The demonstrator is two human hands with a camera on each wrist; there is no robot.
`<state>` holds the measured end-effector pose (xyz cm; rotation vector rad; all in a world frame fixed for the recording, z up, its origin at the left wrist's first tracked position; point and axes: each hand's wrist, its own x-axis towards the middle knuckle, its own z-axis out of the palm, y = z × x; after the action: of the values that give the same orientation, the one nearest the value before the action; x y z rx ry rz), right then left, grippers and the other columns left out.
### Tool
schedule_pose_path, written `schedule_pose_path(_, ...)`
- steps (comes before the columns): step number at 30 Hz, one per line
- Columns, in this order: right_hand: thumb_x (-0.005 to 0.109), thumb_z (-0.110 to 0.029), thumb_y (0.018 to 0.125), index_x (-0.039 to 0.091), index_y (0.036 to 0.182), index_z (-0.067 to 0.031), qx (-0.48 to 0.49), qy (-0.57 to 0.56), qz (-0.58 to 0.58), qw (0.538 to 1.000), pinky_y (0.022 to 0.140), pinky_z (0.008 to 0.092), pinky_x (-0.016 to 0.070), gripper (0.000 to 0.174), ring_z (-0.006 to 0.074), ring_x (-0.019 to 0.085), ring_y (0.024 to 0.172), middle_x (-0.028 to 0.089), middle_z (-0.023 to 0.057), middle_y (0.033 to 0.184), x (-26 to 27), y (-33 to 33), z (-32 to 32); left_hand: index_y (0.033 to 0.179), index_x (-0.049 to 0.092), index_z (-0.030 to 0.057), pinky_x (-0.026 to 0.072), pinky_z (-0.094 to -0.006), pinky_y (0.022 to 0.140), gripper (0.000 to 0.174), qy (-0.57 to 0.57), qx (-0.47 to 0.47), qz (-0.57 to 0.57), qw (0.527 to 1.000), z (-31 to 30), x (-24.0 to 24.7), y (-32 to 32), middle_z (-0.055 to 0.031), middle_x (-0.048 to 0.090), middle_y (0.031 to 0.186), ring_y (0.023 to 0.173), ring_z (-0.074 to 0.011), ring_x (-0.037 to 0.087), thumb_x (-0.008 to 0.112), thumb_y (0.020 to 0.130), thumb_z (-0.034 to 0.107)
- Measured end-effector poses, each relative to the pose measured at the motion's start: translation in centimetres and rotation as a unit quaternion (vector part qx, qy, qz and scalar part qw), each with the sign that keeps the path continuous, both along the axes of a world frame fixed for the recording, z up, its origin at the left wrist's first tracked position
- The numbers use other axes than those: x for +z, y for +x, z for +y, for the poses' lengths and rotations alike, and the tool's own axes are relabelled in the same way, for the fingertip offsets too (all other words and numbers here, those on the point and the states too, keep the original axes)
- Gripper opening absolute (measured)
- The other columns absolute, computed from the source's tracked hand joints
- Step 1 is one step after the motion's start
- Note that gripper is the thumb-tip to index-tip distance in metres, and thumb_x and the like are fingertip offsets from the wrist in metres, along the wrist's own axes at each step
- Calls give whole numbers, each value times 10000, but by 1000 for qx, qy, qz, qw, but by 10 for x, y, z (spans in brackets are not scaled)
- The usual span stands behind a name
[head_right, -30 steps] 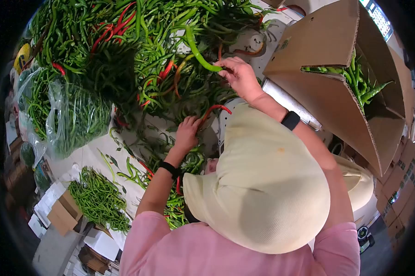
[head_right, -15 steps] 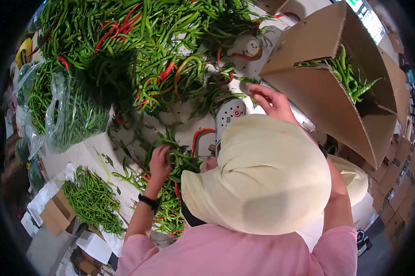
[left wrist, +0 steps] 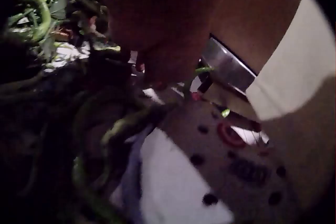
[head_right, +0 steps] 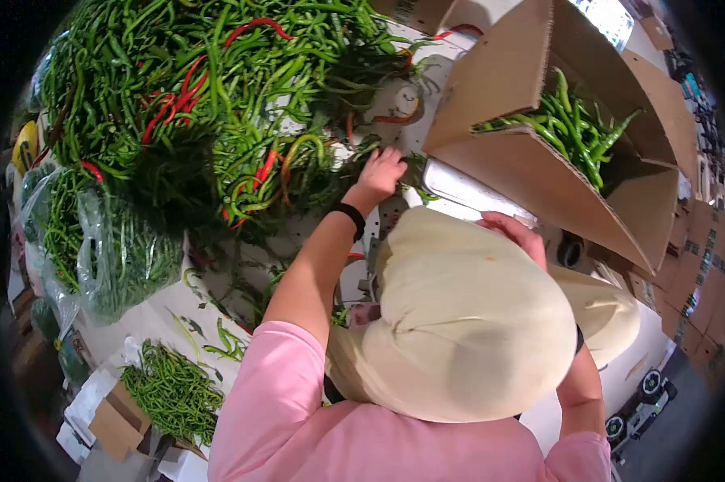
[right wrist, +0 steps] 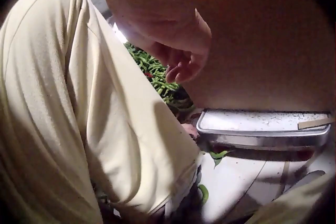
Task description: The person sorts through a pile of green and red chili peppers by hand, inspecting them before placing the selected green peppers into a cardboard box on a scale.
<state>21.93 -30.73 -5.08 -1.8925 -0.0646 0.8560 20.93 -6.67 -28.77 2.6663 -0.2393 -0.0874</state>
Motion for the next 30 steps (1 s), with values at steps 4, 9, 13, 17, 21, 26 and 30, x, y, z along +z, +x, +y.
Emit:
schedule_pose_path(4, 551, -136, 868, 534, 1136, 34, -79, 29, 105, 991, 805, 246, 451, 317, 129, 568, 907, 590, 80, 1004, -26, 3, -14, 906, 597, 77, 384, -407, 910, 254, -3, 6, 17, 1000, 39, -4, -67, -116, 497, 1022, 1066, -288, 458, 545, 658, 60)
schedule_pose_path(9, 550, -110, 861, 511, 1163, 33, -63, 101, 137, 983, 811, 242, 450, 337, 141, 569, 923, 585, 79, 1015, -22, 8, -8, 937, 584, 14, 357, -434, 929, 324, 61, 128, 154, 978, 61, 5, -265, -151, 478, 1141, 1107, -322, 428, 569, 614, 40)
schedule_pose_path(13, 538, -111, 863, 476, 1198, 34, -70, 21, 154, 985, 838, 252, 442, 370, 156, 559, 968, 576, 91, 1059, -8, 9, 8, 956, 641, 95, 347, -431, 963, 332, 66, 219, 281, 932, 39, 31, -441, -130, 517, 1110, 1108, -316, 434, 568, 632, 96)
schedule_pose_path(17, 532, -118, 867, 474, 1200, 34, -47, 61, 119, 990, 841, 255, 440, 371, 159, 557, 975, 574, 94, 1064, -7, 6, 3, 1021, 601, 81, 374, -413, 933, 453, 23, 282, 270, 920, 46, 72, -431, -125, 510, 1105, 1101, -315, 437, 605, 568, 56)
schedule_pose_path(21, 527, -124, 870, 471, 1202, 35, -29, 93, 102, 990, 845, 258, 439, 372, 162, 555, 982, 573, 97, 1069, -10, 4, -5, 1096, 538, 53, 394, -409, 899, 538, -29, 325, 49, 944, 66, 73, -299, -133, 492, 1104, 1108, -327, 426, 608, 567, -14)
schedule_pose_path(26, 521, -132, 874, 469, 1205, 35, -24, 133, 94, 986, 850, 262, 438, 374, 166, 553, 991, 571, 101, 1076, -15, 7, -22, 1183, 462, 83, 446, -407, 826, 617, 44, 356, 6, 934, 83, 59, -175, -108, 414, 1187, 1122, -315, 398, 601, 597, -55)
schedule_pose_path(30, 516, -138, 878, 466, 1207, 36, -14, 164, 83, 983, 854, 265, 437, 376, 170, 552, 998, 569, 103, 1081, -21, 10, -32, 1177, 454, 142, 474, -420, 777, 646, 177, 319, 81, 928, 116, 40, -145, -79, 388, 1133, 1098, -291, 398, 622, 581, -40)
